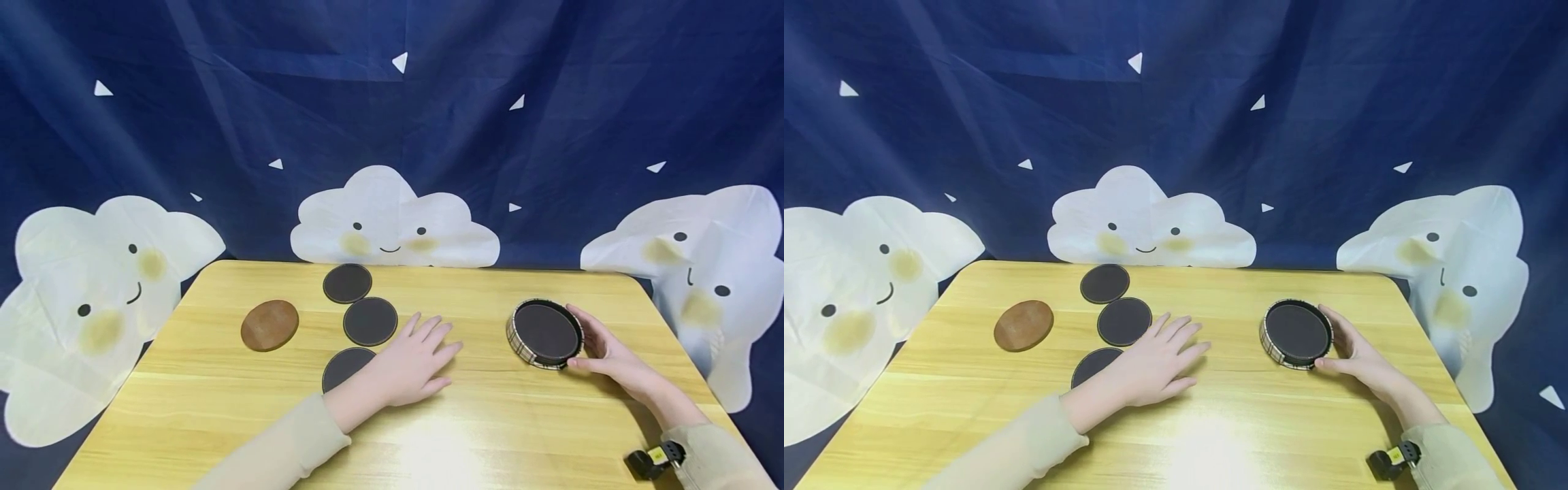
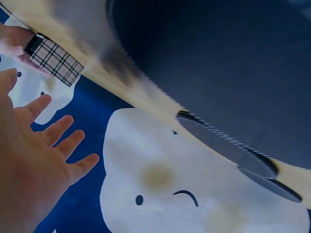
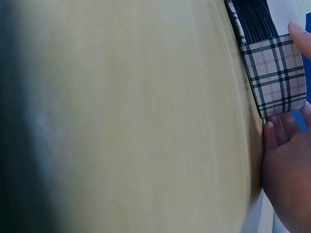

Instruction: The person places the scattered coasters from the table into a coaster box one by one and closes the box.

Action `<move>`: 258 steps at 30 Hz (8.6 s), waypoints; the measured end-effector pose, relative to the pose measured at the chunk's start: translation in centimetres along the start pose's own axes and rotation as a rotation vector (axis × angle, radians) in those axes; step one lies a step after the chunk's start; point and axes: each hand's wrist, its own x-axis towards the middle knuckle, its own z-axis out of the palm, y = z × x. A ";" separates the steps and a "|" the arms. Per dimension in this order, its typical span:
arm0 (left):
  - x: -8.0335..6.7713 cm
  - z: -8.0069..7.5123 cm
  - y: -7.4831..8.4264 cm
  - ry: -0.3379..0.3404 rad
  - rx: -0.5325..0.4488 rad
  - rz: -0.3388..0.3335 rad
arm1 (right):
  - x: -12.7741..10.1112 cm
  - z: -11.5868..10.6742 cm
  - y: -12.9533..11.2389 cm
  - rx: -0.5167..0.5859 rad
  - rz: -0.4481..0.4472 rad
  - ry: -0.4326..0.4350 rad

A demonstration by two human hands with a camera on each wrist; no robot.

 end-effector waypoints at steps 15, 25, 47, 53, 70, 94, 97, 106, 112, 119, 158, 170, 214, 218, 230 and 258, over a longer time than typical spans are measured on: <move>-4.2 1.5 -0.6 0.002 -0.007 -0.051 | -0.1 0.1 0.1 -0.008 0.003 0.007; -7.0 2.4 -1.5 0.024 -0.010 -0.084 | 0.0 0.0 -0.1 -0.011 0.003 0.012; -10.8 3.6 -3.2 -0.030 -0.182 -0.194 | 0.0 0.0 -0.3 -0.013 0.028 0.011; -11.4 3.8 -3.2 -0.046 -0.215 -0.218 | 0.0 0.1 -0.3 -0.010 0.025 0.011; -11.6 3.4 -3.4 -0.046 -0.168 -0.192 | -0.1 0.1 -0.3 0.005 0.017 0.006; -10.7 3.6 -3.5 0.048 -0.107 -0.151 | -0.1 0.0 0.0 0.010 -0.001 0.004; -10.3 3.4 -3.3 0.043 -0.114 -0.145 | -0.1 0.0 -0.1 0.008 0.001 0.003; -9.0 3.3 -2.8 0.027 -0.096 -0.112 | -0.1 0.0 0.0 0.010 -0.005 0.003; -8.1 3.1 -2.5 0.022 -0.089 -0.092 | 0.0 0.0 0.0 0.011 -0.009 0.001; -6.8 2.8 -2.2 0.062 -0.074 -0.065 | -0.1 0.0 -0.1 -0.002 -0.001 0.008; 2.2 2.2 1.7 0.053 -0.020 0.092 | 0.1 -0.1 -0.4 0.001 0.000 0.010; 5.1 1.8 3.5 0.076 0.014 0.144 | 0.2 0.0 -0.4 0.001 0.003 0.009; 15.7 -0.1 6.0 -0.021 0.106 0.103 | -0.2 0.0 -0.3 -0.007 0.000 -0.004; 16.6 -0.3 6.0 -0.059 0.112 0.092 | -0.3 0.0 -0.2 -0.005 -0.001 -0.008; 18.7 0.0 6.3 -0.084 0.116 0.064 | -0.1 0.1 -0.5 -0.016 0.020 -0.004; 20.6 0.4 7.2 -0.124 0.019 -0.012 | -0.1 -0.2 -0.2 0.011 0.008 -0.021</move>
